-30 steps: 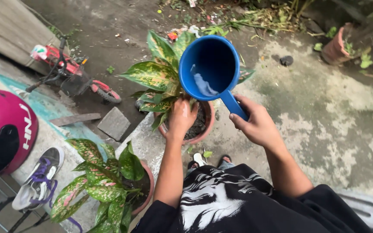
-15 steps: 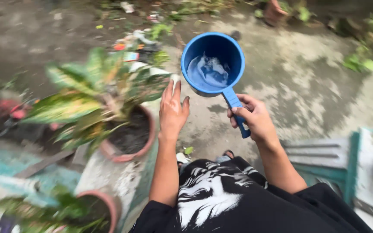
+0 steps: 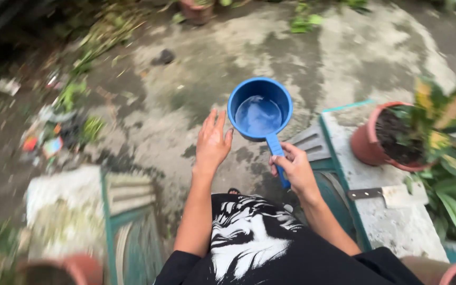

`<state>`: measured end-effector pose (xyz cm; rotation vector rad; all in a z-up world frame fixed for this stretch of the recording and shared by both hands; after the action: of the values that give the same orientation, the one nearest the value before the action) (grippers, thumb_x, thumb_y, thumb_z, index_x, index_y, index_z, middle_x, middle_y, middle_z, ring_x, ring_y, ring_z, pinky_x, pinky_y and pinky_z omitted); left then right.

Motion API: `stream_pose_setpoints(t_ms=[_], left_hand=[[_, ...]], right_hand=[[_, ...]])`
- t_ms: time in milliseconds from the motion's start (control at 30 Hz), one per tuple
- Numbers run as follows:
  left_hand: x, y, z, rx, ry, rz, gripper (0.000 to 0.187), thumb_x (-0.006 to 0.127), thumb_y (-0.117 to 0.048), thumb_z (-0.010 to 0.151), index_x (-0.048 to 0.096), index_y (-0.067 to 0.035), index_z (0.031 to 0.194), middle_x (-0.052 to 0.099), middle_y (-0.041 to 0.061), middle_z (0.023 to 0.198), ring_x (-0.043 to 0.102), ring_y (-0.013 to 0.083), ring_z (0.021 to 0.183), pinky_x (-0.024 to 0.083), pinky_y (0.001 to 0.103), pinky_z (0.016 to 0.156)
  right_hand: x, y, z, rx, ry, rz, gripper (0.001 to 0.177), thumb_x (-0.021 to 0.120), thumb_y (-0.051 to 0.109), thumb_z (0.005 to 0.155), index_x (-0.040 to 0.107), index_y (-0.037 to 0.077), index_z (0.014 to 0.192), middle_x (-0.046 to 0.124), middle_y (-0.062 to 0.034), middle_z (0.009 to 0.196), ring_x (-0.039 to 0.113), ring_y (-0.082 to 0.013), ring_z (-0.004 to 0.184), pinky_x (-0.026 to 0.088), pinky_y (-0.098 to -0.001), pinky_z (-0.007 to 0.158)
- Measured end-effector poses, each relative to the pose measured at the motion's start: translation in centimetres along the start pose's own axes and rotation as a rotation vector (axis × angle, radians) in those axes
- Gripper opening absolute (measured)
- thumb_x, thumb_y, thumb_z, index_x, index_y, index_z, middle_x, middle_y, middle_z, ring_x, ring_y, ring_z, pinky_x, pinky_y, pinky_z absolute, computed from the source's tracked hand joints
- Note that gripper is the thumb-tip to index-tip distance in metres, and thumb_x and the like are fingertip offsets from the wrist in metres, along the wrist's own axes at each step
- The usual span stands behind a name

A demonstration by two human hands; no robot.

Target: Watering various potted plants in an outdoor garden area using a water dipper.

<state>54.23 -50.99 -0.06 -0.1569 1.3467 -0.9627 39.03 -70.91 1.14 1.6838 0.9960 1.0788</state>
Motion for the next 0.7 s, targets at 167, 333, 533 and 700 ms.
stream_pose_setpoints(t_ms=[167, 333, 533, 700], left_hand=[[4.6, -3.9, 7.0, 0.167, 0.130, -0.076, 0.063, 0.070, -0.018, 0.089, 0.050, -0.002, 0.146, 0.049, 0.030, 0.149, 0.050, 0.0476, 0.133, 0.043, 0.051, 0.111], [8.7, -6.0, 14.2, 0.228, 0.271, -0.130, 0.062, 0.069, -0.017, 0.091, 0.049, -0.003, 0.148, 0.048, 0.028, 0.152, 0.050, 0.0461, 0.134, 0.042, 0.051, 0.109], [14.0, -4.7, 24.8, 0.319, 0.354, -0.181, 0.064, 0.068, -0.018, 0.090, 0.048, -0.002, 0.149, 0.047, 0.029, 0.151, 0.048, 0.0468, 0.135, 0.042, 0.050, 0.111], [17.6, -4.8, 36.4, 0.410, 0.455, -0.100, 0.061, 0.071, -0.019, 0.089, 0.051, -0.003, 0.145, 0.049, 0.029, 0.148, 0.048, 0.0501, 0.131, 0.041, 0.053, 0.109]], right_hand=[[-4.5, 1.1, 2.0, -0.036, -0.188, 0.080, 0.039, 0.064, 0.004, 0.090, 0.059, -0.009, 0.127, 0.067, -0.0093, 0.083, 0.062, -0.0137, 0.061, 0.050, -0.0277, 0.055], [-7.0, 3.6, 5.0, -0.064, -0.335, 0.107, 0.039, 0.065, 0.005, 0.092, 0.059, -0.010, 0.127, 0.067, -0.0100, 0.084, 0.062, -0.0137, 0.062, 0.050, -0.0278, 0.056], [-10.0, 5.8, 13.9, -0.071, -0.460, 0.168, 0.043, 0.064, 0.007, 0.090, 0.058, -0.006, 0.131, 0.067, -0.0087, 0.083, 0.062, -0.0129, 0.060, 0.050, -0.0265, 0.054], [-13.6, 7.1, 22.8, -0.095, -0.562, 0.164, 0.025, 0.062, 0.005, 0.092, 0.058, -0.009, 0.113, 0.067, -0.0115, 0.079, 0.062, -0.0157, 0.056, 0.051, -0.0288, 0.051]])
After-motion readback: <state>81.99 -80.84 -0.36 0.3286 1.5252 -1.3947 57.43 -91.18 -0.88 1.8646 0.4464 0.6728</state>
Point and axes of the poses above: each hand's wrist, its own z-axis towards the middle knuckle, its own x-axis out of the palm, y = z × x, the point moved 2 cm from there along z, towards the middle knuckle
